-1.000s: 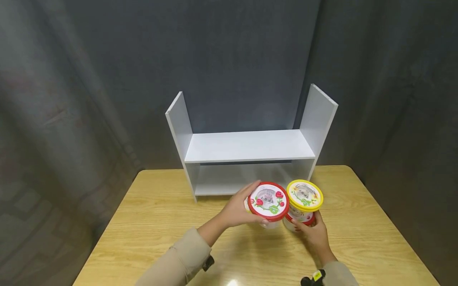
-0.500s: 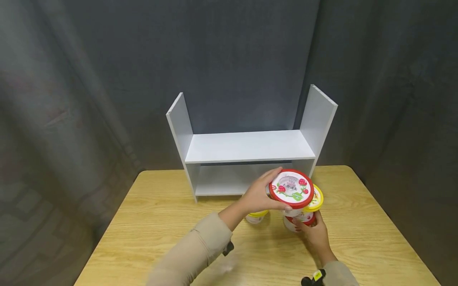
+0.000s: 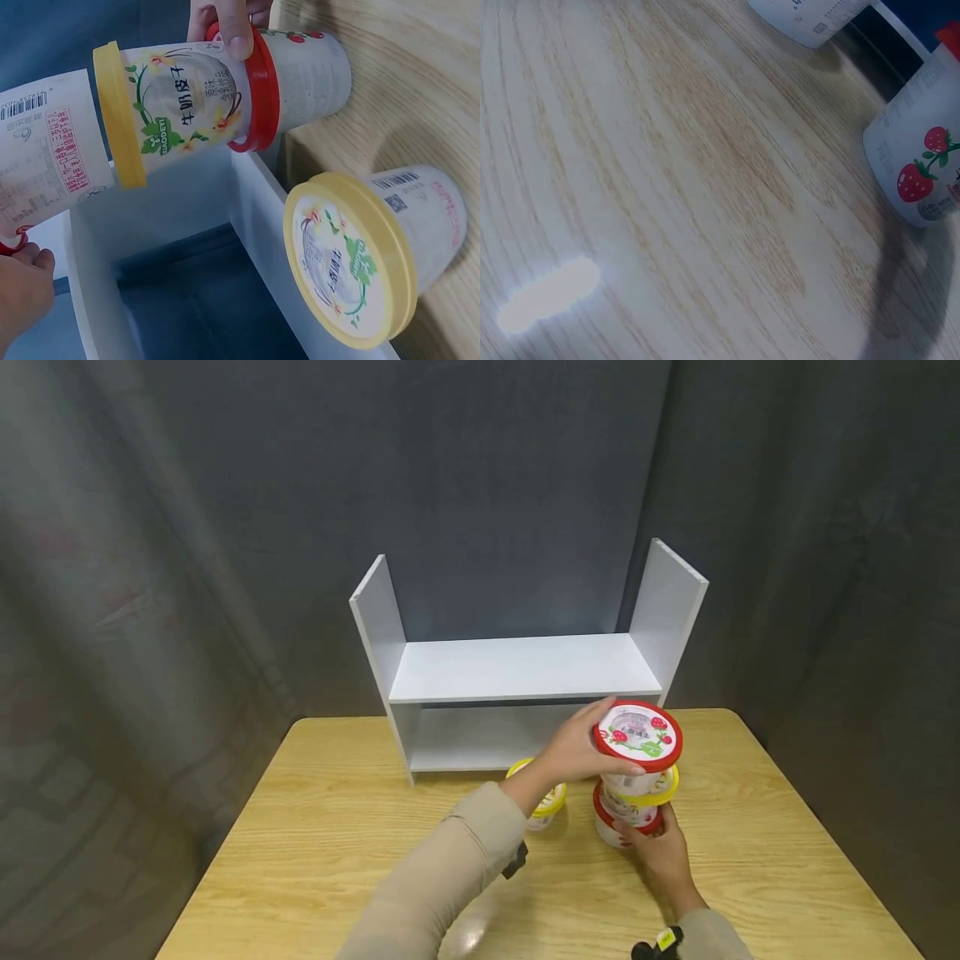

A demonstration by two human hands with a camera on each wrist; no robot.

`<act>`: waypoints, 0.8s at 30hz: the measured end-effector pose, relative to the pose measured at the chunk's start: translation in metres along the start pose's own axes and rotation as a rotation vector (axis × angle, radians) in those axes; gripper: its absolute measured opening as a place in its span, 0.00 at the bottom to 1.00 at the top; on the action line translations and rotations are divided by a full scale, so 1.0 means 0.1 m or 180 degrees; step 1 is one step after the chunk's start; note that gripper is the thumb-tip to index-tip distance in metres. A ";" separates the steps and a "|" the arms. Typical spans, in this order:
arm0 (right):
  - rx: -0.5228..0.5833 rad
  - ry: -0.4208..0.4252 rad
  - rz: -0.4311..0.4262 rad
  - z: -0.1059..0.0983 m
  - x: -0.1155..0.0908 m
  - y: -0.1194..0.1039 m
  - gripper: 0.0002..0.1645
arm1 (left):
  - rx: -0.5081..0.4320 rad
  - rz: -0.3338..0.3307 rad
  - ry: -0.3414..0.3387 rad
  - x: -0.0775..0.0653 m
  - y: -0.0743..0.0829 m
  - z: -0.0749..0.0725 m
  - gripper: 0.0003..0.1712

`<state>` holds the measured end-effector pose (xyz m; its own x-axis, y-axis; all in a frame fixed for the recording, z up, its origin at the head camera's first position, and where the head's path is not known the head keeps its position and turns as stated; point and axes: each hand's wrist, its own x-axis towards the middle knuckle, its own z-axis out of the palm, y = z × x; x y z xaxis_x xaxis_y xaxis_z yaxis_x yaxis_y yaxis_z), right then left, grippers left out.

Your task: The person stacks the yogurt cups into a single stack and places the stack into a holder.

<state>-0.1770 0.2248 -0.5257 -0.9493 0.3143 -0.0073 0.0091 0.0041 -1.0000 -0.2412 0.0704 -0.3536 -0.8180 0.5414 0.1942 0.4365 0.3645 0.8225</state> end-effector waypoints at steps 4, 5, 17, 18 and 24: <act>0.0002 0.0020 0.0054 0.01 -0.01 -0.01 0.46 | 0.0012 0.0012 -0.0011 0.08 0.01 0.06 0.55; -0.0022 0.0030 0.0062 0.02 -0.01 -0.02 0.46 | 0.0020 0.0024 -0.0012 0.09 0.02 0.08 0.55; -0.0056 0.0034 -0.0008 0.03 -0.02 -0.04 0.43 | 0.0130 0.0019 -0.0061 0.18 0.12 0.18 0.54; -0.0069 0.0029 -0.0013 0.02 -0.02 -0.04 0.43 | 0.0142 0.0025 -0.0061 0.18 0.12 0.18 0.54; -0.0066 0.0006 -0.0026 0.03 -0.02 -0.04 0.43 | 0.0182 0.0010 -0.0073 0.20 0.12 0.19 0.55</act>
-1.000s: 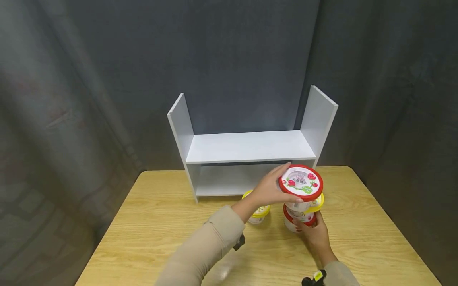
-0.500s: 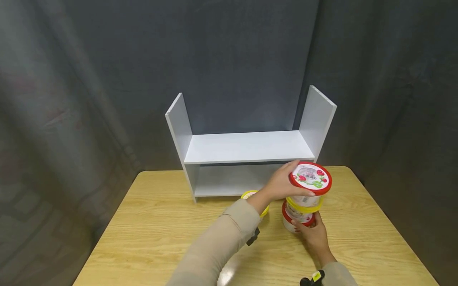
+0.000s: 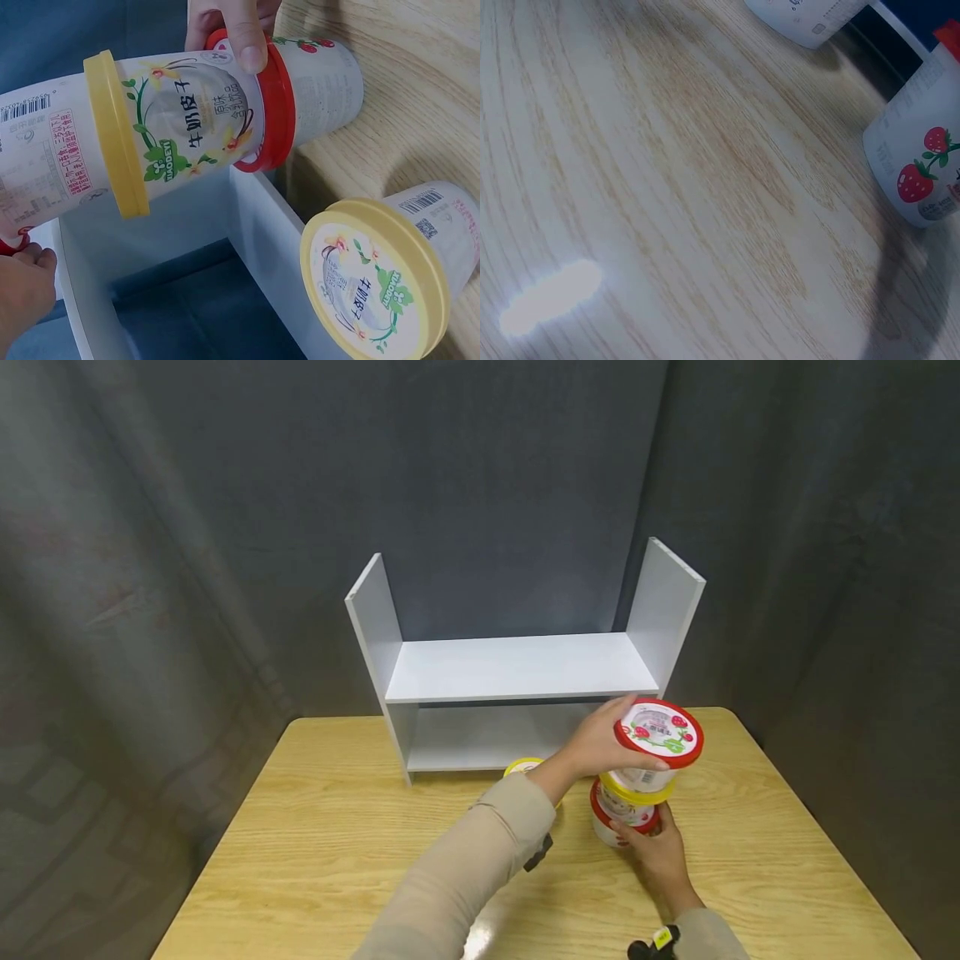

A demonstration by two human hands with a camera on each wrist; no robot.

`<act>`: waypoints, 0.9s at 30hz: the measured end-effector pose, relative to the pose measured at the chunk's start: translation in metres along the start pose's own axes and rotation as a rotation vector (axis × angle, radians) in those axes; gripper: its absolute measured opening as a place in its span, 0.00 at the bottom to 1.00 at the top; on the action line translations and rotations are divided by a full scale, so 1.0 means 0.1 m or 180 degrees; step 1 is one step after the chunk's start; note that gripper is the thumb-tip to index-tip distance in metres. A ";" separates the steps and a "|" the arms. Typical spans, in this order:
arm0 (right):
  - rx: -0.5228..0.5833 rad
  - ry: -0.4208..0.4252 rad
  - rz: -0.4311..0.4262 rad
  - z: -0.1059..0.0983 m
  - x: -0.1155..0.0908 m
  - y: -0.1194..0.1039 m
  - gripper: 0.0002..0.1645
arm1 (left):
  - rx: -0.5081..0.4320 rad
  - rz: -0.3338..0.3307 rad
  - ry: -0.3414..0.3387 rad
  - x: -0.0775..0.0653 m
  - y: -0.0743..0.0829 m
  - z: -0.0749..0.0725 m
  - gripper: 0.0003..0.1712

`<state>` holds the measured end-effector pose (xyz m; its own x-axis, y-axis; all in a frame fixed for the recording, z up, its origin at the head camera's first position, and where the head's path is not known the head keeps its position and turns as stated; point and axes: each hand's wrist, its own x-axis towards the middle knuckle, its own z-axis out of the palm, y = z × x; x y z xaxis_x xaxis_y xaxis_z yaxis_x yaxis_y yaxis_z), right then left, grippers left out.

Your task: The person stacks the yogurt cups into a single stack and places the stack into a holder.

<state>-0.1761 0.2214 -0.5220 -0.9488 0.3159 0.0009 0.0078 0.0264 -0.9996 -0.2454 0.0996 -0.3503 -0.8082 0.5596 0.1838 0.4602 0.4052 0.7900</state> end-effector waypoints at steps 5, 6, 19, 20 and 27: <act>-0.0083 -0.0005 0.0000 0.00 0.00 0.00 0.43 | -0.0024 -0.0031 -0.0036 0.00 0.00 0.00 0.55; -0.0080 -0.0008 -0.0001 0.00 0.00 0.00 0.43 | -0.0025 -0.0032 -0.0043 0.00 0.00 -0.01 0.55; 0.0073 -0.0025 -0.0068 0.01 -0.01 -0.01 0.41 | -0.0070 -0.0020 -0.0015 -0.03 -0.03 -0.05 0.56; 0.0070 -0.0012 -0.0062 0.01 0.00 -0.01 0.41 | -0.0061 -0.0024 -0.0004 -0.04 -0.05 -0.06 0.56; 0.0133 0.0031 -0.0111 0.01 0.03 0.03 0.41 | -0.0028 -0.0151 0.0015 -0.14 -0.21 -0.14 0.55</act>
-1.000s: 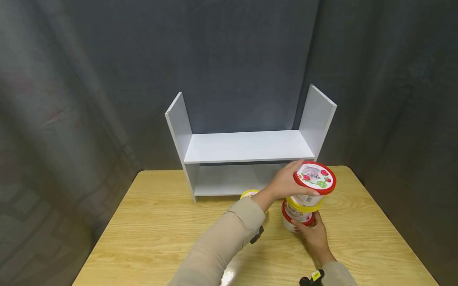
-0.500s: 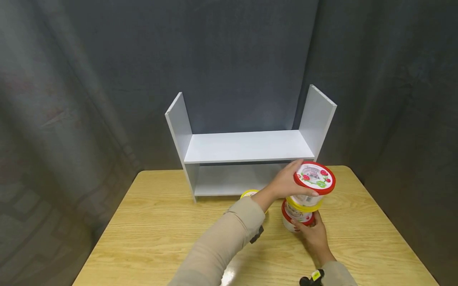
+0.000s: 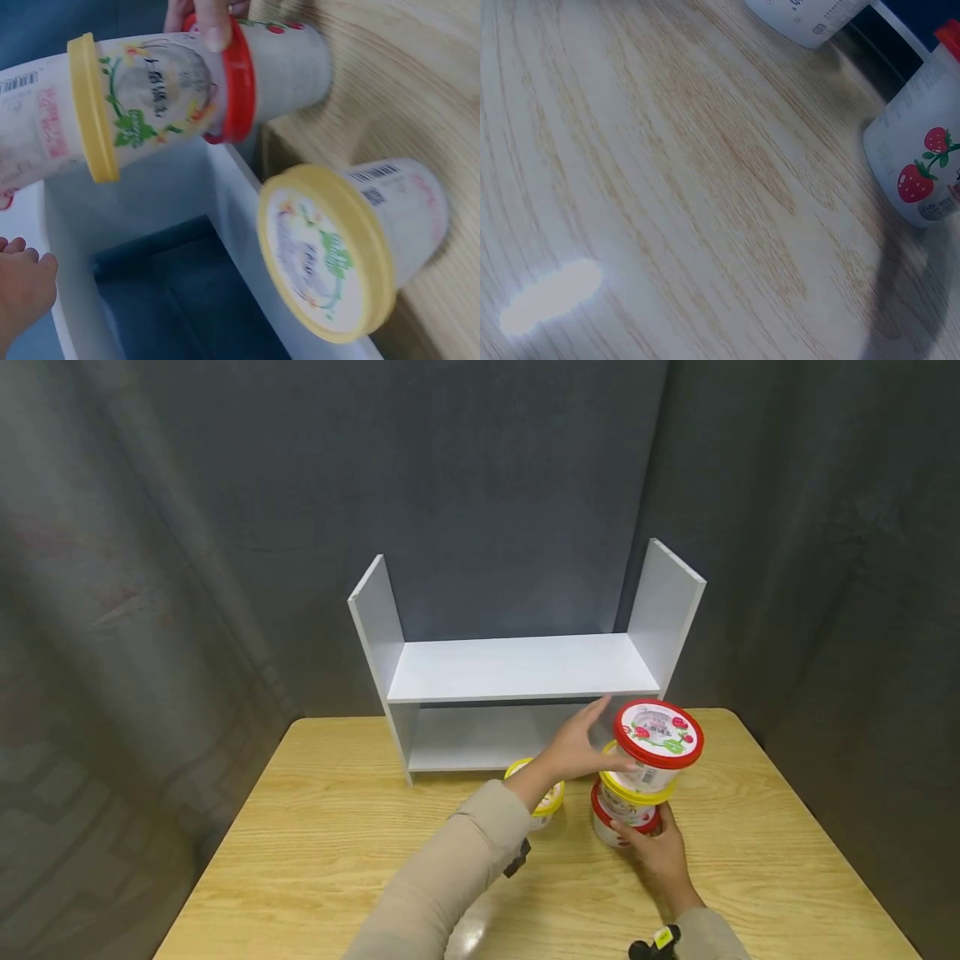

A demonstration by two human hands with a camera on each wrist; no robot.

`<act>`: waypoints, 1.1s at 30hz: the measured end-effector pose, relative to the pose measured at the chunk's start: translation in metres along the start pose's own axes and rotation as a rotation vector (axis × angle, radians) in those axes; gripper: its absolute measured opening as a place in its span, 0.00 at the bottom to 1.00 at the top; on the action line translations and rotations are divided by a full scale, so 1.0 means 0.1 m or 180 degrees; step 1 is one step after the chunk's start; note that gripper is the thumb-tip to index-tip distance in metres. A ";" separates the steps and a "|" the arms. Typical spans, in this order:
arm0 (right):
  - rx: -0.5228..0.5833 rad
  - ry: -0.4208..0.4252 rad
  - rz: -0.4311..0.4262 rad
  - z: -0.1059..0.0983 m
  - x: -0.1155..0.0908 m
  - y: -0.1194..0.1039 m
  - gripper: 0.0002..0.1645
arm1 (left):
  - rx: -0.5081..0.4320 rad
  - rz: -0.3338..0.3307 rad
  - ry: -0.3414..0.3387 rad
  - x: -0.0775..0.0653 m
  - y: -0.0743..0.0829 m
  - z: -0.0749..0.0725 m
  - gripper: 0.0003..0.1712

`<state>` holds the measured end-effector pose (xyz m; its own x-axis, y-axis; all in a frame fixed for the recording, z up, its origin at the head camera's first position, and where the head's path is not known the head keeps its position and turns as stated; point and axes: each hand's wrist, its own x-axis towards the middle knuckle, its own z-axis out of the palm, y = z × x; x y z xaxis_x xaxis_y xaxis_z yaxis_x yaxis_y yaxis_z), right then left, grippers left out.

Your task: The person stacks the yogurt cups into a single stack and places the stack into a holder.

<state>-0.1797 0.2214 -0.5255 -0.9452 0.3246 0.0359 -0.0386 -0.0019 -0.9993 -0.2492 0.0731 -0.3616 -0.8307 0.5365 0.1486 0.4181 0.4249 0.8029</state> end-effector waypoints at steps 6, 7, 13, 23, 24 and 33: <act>-0.0064 0.0056 0.0013 0.00 -0.01 0.00 0.43 | -0.0002 -0.0195 0.0049 -0.10 -0.18 -0.05 0.57; -0.0049 0.0060 0.0014 0.01 -0.01 0.00 0.43 | -0.0016 -0.0213 0.0052 -0.11 -0.21 -0.06 0.57; -0.0029 0.0057 0.0032 0.00 0.00 0.02 0.43 | 0.0049 -0.0329 0.0087 -0.19 -0.43 -0.09 0.58; 0.0056 0.0034 -0.0062 0.00 0.01 0.05 0.42 | 0.0307 -0.0347 0.0103 -0.42 -0.79 -0.10 0.55; 0.0067 0.0030 -0.0068 0.00 0.02 0.06 0.42 | 0.0302 -0.0366 0.0117 -0.44 -0.83 -0.09 0.55; 0.0012 0.0055 -0.0069 0.00 0.02 0.06 0.41 | 0.0228 -0.0428 0.0180 -0.55 -1.11 -0.06 0.56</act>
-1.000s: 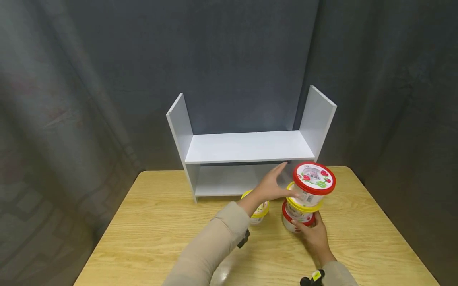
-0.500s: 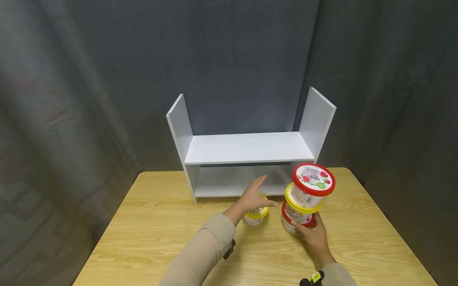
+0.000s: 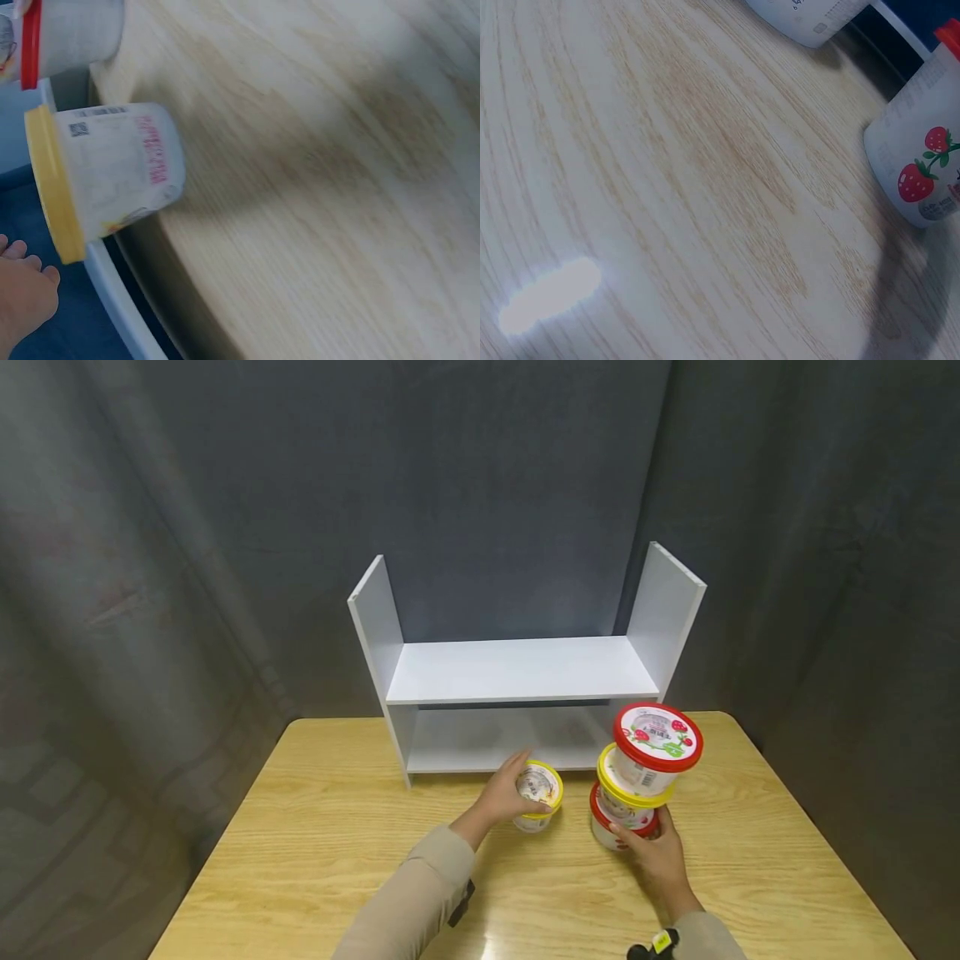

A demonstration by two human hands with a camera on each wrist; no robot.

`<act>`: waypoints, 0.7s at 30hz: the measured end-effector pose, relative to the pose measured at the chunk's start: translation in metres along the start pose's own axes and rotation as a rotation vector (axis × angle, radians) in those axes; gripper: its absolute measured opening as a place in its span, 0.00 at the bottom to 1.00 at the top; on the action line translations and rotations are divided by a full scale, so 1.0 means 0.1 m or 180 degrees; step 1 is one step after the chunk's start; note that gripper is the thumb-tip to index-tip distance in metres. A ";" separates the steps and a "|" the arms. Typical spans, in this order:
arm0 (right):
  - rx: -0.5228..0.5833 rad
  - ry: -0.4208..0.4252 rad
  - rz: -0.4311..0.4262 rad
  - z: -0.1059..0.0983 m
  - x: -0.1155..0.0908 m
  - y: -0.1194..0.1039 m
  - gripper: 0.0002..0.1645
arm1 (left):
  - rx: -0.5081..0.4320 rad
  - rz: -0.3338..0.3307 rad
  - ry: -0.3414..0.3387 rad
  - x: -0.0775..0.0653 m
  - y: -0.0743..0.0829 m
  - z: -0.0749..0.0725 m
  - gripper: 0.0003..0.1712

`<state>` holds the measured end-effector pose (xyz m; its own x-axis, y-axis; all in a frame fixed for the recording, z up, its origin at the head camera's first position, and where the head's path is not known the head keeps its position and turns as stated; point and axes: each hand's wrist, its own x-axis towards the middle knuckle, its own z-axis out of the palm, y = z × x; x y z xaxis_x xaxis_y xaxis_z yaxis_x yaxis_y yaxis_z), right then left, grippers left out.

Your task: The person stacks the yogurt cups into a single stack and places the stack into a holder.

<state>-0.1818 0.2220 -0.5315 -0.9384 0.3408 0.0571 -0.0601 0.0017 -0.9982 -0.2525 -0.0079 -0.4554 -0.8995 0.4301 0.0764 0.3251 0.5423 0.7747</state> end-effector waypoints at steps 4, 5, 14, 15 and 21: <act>0.0023 -0.0001 -0.0057 0.00 0.00 0.00 0.41 | 0.0004 0.0005 -0.0030 -0.02 -0.07 0.01 0.58; 0.0044 -0.0010 -0.0086 -0.01 0.00 0.01 0.41 | -0.0004 -0.0003 -0.0038 -0.03 -0.08 0.02 0.58; 0.0250 -0.0125 -0.0354 -0.04 0.05 0.15 0.40 | 0.0097 -0.0143 0.0008 -0.05 -0.18 0.09 0.59; 0.0279 -0.0141 -0.0384 -0.04 0.05 0.15 0.40 | 0.0118 -0.0149 0.0017 -0.05 -0.19 0.10 0.59; 0.0280 -0.0119 -0.0358 -0.02 0.01 0.08 0.39 | 0.0220 -0.0227 0.0049 -0.05 -0.25 0.12 0.60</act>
<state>-0.1826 0.2247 -0.5390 -0.9360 0.3078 0.1708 -0.1936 -0.0450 -0.9800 -0.2525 -0.0149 -0.4827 -0.9253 0.3779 0.0327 0.2791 0.6198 0.7335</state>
